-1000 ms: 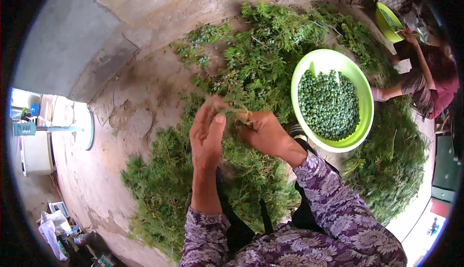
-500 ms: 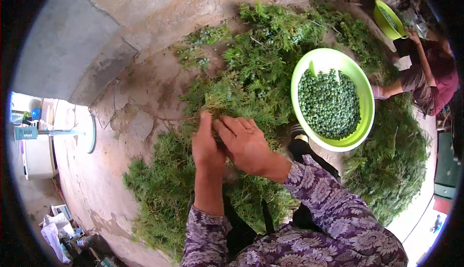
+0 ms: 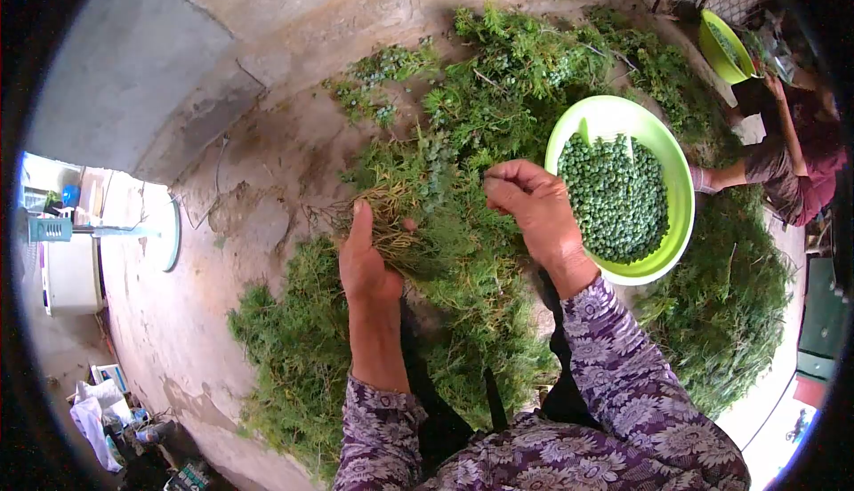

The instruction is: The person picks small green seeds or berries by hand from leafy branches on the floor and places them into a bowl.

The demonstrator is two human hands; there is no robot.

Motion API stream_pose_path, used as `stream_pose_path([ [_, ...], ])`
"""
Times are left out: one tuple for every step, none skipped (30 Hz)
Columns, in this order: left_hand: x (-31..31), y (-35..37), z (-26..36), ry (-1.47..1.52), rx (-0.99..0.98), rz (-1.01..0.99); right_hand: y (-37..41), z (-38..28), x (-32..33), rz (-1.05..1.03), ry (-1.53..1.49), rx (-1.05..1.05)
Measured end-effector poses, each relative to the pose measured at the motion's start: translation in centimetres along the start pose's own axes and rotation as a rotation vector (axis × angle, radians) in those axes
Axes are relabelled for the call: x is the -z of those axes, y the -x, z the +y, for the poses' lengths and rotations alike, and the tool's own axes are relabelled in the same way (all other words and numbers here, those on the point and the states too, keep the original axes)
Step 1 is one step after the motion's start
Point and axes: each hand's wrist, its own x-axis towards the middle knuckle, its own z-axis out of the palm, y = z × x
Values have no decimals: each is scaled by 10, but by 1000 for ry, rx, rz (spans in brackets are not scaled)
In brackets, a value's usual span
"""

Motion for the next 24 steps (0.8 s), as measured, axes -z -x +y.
stream_pose_path([
  [-1,1,-1,-1,1,1,0,2,-3,1,-1,-2],
  [-1,1,-2,4,17,-22,1,5,-6,-33,48,8],
  [-2,2,-3,11,32,-44,2,8,-8,-66,99,17],
  [-3,2,-4,10,33,-43,2,10,-10,-86,73,25],
  [-4,3,-5,16,43,-79,1,9,-12,-86,73,24],
  [-5,4,-6,22,51,-116,1,8,-14,-105,114,-7],
  [-8,6,-6,22,52,-116,1,7,-16,-123,155,-38],
  [-12,8,-7,10,39,-96,2,6,-17,-123,155,-37],
  [-14,9,-7,-2,27,-76,3,6,-18,-126,223,-26],
  [-14,9,-8,-2,27,-76,4,5,-19,-129,292,-15],
  [-14,9,-9,-3,20,-89,6,2,-22,-128,292,-15],
  [-14,8,-10,-4,13,-101,8,-3,-26,-101,340,1],
  [-12,8,-12,-5,14,-101,10,-5,-27,-74,388,17],
  [-10,7,-14,-2,22,-126,9,-2,-27,-73,388,16],
  [-9,6,-15,0,29,-150,7,3,-26,-70,359,11],
  [-9,7,-14,0,29,-150,6,5,-26,-68,330,7],
  [-11,10,-13,0,30,-150,6,3,-26,-68,330,7],
  [-13,11,-12,0,32,-151,7,0,-27,-80,344,-30],
  [-13,12,-12,0,32,-150,7,-2,-28,-92,358,-67],
  [-13,12,-11,7,32,-154,6,2,-27,-92,359,-67],
  [-13,12,-11,13,32,-158,4,10,-26,-103,213,-96],
  [-13,13,-11,14,32,-157,3,14,-25,-113,67,-124],
  [-13,13,-11,31,37,-172,4,13,-26,-114,68,-125],
  [-13,13,-11,48,42,-187,5,10,-27,-110,49,-163],
])
